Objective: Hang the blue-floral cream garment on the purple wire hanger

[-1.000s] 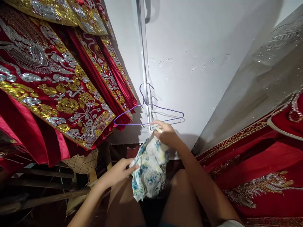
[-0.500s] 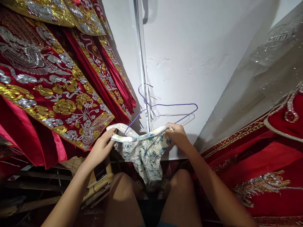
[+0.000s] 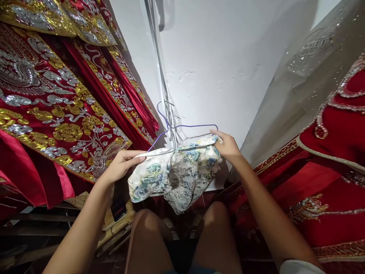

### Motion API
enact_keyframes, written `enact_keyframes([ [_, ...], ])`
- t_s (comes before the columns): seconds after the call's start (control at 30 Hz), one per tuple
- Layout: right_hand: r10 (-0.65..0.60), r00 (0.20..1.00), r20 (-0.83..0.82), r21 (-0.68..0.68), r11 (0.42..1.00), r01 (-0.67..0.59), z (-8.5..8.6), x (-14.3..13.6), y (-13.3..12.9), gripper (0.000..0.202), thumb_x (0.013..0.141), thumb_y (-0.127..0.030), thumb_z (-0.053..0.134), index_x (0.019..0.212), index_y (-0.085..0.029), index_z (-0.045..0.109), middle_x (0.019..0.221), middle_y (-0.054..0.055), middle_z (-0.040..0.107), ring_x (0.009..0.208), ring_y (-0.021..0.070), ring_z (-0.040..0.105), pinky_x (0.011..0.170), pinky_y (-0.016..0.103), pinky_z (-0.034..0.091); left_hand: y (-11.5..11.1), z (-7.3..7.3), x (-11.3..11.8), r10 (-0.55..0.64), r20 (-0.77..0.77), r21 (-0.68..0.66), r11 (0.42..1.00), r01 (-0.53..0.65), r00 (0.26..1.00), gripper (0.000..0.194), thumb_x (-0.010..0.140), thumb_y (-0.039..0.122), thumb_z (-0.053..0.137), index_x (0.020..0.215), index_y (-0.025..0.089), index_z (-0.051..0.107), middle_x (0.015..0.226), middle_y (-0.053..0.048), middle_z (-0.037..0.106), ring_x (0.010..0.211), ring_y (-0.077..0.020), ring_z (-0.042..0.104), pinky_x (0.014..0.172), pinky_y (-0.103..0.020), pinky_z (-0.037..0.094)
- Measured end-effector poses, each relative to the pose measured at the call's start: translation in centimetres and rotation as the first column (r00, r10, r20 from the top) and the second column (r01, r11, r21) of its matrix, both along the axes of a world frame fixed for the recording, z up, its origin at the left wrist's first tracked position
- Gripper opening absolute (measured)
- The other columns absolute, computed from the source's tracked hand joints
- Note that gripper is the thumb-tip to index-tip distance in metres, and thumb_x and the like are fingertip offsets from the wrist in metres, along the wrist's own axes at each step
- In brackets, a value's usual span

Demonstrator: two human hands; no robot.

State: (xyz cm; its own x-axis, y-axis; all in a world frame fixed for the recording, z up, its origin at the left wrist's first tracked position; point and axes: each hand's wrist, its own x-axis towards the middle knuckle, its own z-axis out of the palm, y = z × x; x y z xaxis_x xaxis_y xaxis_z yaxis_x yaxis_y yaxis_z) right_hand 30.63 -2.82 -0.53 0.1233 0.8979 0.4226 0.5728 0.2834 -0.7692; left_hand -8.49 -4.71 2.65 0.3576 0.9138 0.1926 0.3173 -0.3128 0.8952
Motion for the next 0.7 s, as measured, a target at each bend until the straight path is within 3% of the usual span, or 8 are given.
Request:
enact_keyframes([
  [0.1,0.082,0.996,0.027,-0.053,0.995,-0.08,1.0,1.1,1.5,0.04,0.071,-0.025,0.053,0.099,-0.01,0.077,0.069,0.005,0.067,0.065,0.0203,0.058,0.058,0.028,0.041,0.2,0.5,0.3,-0.044,0.061,-0.109,0.993,0.05,0.997,0.032,0.076,0.045,0.075,0.079,0.014,0.077,0.07,-0.005,0.071,0.06,-0.0173,0.059,0.054,-0.026,0.045],
  [0.27,-0.023,0.999,0.031,0.011,1.0,0.022,1.3,-0.1,2.2,0.055,0.066,-0.021,0.058,0.119,-0.014,0.068,0.066,0.0,0.064,0.053,0.0148,0.048,0.053,0.026,0.036,1.6,-1.0,0.7,0.085,0.313,-0.232,0.973,-0.011,0.946,0.024,0.066,0.04,0.073,0.066,0.016,0.07,0.057,-0.002,0.063,0.049,-0.014,0.053,0.046,-0.024,0.038],
  [0.37,0.067,0.986,0.154,-0.13,0.99,-0.047,0.8,-1.1,2.3,0.022,0.068,-0.023,0.052,0.074,-0.015,0.072,0.055,0.001,0.056,0.052,0.0155,0.047,0.053,0.028,0.035,2.5,-1.8,0.7,0.106,0.415,-0.243,0.97,-0.002,0.904,0.022,0.062,0.036,0.067,0.068,0.016,0.072,0.061,-0.005,0.068,0.054,-0.019,0.06,0.053,-0.029,0.048],
  [0.43,0.085,0.98,0.177,-0.163,0.985,-0.056,0.5,-1.4,1.9,0.018,0.068,-0.025,0.052,0.059,-0.016,0.065,0.049,0.0,0.049,0.051,0.0156,0.046,0.052,0.028,0.033,3.0,-2.2,0.6,0.12,0.489,-0.271,0.962,0.02,0.864,0.027,0.062,0.037,0.064,0.075,0.015,0.075,0.065,-0.007,0.072,0.06,-0.023,0.065,0.061,-0.035,0.053],
  [0.5,0.025,0.991,0.13,-0.101,0.995,-0.012,0.2,-1.3,1.5,0.022,0.065,-0.023,0.054,0.076,-0.015,0.072,0.049,-0.003,0.047,0.051,0.0149,0.044,0.052,0.027,0.033,3.2,-2.6,0.8,0.146,0.543,-0.319,0.947,0.043,0.827,0.03,0.061,0.036,0.064,0.079,0.014,0.076,0.068,-0.009,0.074,0.064,-0.0256,0.068,0.067,-0.038,0.055],
  [0.53,-0.009,0.995,0.101,-0.071,0.997,0.016,0.1,-1.2,1.4,0.038,0.064,-0.021,0.055,0.097,-0.014,0.074,0.051,-0.004,0.048,0.051,0.0146,0.043,0.052,0.026,0.033,3.2,-2.7,0.9,0.161,0.559,-0.349,0.935,0.055,0.813,0.03,0.06,0.034,0.066,0.079,0.013,0.077,0.07,-0.009,0.075,0.065,-0.0262,0.069,0.069,-0.039,0.056],
  [0.63,-0.012,0.997,0.076,-0.071,0.997,0.017,-0.2,-0.7,1.9,0.086,0.066,-0.017,0.054,0.151,-0.016,0.044,0.066,-0.004,0.058,0.053,0.0146,0.047,0.052,0.024,0.035,2.9,-2.8,1.4,0.183,0.589,-0.429,0.896,0.113,0.787,0.029,0.057,0.027,0.069,0.079,0.011,0.077,0.07,-0.009,0.076,0.069,-0.0282,0.072,0.074,-0.04,0.058],
  [0.7,0.042,0.993,0.106,-0.101,0.994,-0.031,-0.4,-0.7,2.9,0.086,0.067,-0.016,0.053,0.153,-0.017,0.042,0.08,0.001,0.064,0.061,0.0156,0.053,0.056,0.024,0.039,2.8,-2.6,1.3,0.188,0.613,-0.458,0.876,0.151,0.767,0.03,0.057,0.024,0.069,0.082,0.009,0.078,0.071,-0.01,0.076,0.073,-0.0308,0.073,0.077,-0.042,0.058],
])
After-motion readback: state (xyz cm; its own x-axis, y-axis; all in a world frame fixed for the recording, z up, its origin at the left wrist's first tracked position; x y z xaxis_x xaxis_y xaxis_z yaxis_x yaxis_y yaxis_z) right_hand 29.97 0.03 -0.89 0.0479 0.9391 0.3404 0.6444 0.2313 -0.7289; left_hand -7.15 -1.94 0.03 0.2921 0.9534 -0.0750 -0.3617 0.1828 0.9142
